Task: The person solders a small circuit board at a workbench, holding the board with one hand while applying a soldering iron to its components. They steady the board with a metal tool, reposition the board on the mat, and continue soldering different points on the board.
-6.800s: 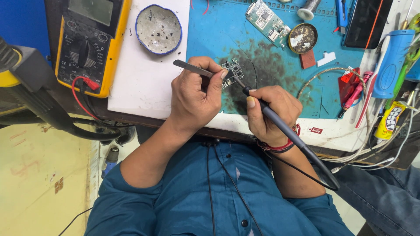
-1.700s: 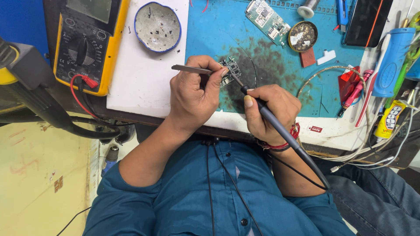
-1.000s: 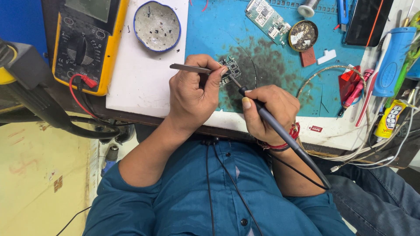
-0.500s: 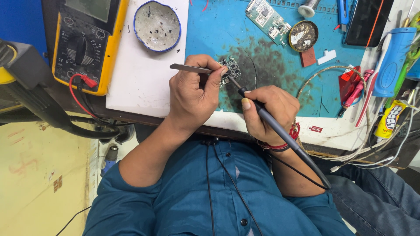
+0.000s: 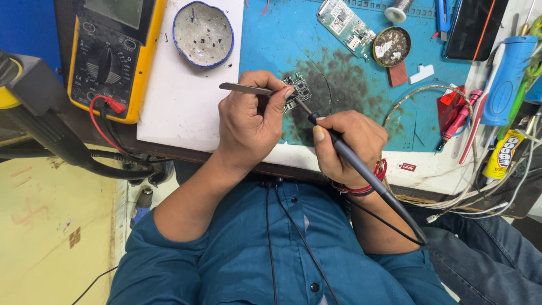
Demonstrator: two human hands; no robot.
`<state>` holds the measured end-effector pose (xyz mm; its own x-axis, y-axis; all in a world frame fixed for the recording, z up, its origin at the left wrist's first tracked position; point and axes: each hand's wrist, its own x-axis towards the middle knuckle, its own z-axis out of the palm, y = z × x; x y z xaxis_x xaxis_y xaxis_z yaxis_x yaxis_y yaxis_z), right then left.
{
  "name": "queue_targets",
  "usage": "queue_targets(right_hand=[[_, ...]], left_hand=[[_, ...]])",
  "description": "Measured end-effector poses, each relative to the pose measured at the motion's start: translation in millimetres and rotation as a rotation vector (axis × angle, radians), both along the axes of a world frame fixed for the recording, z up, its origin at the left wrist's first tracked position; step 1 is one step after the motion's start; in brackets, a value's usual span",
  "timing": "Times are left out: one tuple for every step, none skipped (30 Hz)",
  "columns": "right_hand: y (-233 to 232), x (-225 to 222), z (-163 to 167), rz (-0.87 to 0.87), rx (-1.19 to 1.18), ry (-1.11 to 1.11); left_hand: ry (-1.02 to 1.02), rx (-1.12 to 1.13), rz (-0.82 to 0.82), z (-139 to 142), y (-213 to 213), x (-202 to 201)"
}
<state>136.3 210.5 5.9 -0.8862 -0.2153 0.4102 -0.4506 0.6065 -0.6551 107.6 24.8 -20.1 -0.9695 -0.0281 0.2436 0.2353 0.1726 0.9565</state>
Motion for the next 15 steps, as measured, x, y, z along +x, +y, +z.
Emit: queue_targets(right_hand=[[-0.5,0.5,0.0,-0.012,0.001,-0.002],[-0.8,0.9,0.1,-0.025,0.003,-0.003],[-0.8,0.9,0.3,-0.027,0.005,-0.007],[-0.5,0.8,0.7,-0.029,0.008,-0.011],[-0.1,0.7,1.0,-0.031,0.01,-0.015],[0.0,0.4,1.1,-0.018,0.008,-0.011],[0.0,0.1,1.1,-0.006,0.006,-0.007],[-0.1,0.0,1.2,0.007,0.004,-0.004],[-0.2,-0.1,1.2,0.013,0.001,-0.004],[-0.1,-0.2,1.3,0.02,-0.002,-0.004],[-0.1,-0.2,1.3,0.026,-0.005,-0.004],[-0.3,-0.2,1.2,0.011,0.0,-0.003],[-0.4,-0.1,0.8,-0.005,0.005,-0.001],[-0.3,-1.3,0.8,-0.019,0.01,0.0],[0.5,-0.7,0.4,-0.019,0.009,-0.002]], left_hand=[[-0.003,0.0,0.0,0.0,-0.3,0.1],[-0.007,0.0,0.0,0.1,-0.5,0.3],[-0.006,0.002,-0.002,0.1,-0.4,0.2],[-0.005,0.004,-0.004,0.0,-0.1,0.1],[-0.004,0.006,-0.006,0.0,0.2,0.1],[0.002,0.003,-0.004,0.0,0.1,0.0],[0.007,0.0,-0.001,0.0,-0.1,0.1],[0.013,-0.003,0.001,0.0,-0.3,0.4],[0.005,-0.003,0.003,0.1,-0.2,0.5],[-0.002,-0.004,0.004,0.2,0.1,0.6],[-0.009,-0.005,0.005,0.3,0.2,0.6],[-0.004,-0.006,0.005,0.3,0.2,0.3],[0.0,-0.007,0.004,0.2,0.3,-0.2],[0.005,-0.008,0.004,0.4,0.4,-1.5],[0.001,-0.007,0.004,0.2,1.2,-0.8]])
